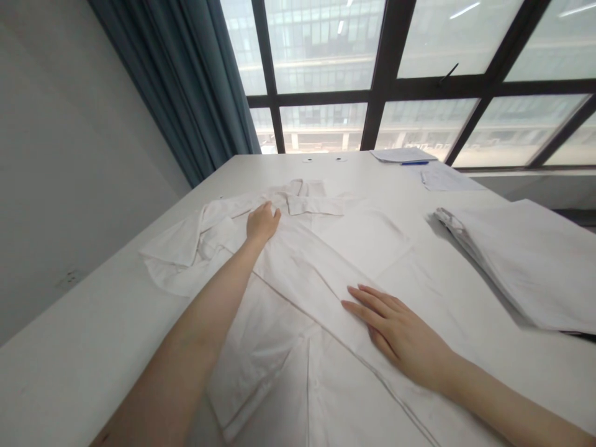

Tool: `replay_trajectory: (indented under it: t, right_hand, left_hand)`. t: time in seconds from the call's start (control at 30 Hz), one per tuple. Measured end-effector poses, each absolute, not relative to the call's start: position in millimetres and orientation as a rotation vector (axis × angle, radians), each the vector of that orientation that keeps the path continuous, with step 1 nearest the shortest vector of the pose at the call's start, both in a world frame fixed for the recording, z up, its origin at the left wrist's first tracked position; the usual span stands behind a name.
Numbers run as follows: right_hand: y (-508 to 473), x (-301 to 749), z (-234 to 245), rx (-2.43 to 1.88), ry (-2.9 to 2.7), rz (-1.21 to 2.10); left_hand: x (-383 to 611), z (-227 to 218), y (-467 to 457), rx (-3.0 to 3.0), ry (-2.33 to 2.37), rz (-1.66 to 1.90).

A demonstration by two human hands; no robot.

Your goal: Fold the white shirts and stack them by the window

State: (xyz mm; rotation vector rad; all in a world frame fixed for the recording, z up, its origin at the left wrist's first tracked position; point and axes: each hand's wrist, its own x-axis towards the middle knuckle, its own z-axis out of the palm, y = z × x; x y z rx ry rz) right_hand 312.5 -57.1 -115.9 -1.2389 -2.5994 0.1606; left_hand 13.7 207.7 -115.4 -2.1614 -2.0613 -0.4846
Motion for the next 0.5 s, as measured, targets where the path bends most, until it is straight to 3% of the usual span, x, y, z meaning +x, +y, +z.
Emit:
replay_trajectory:
  t: [0.37,0.5]
  right_hand:
    - [-57,313,-121,-1.212,-2.547,0.174]
    - [-58,314,-123,-1.204,-2.554,0.169]
  left_hand:
    - [22,-122,83,-2.715,-1.523,-0.111]
    - [4,-120,69,-2.7,-1.541,-0.025]
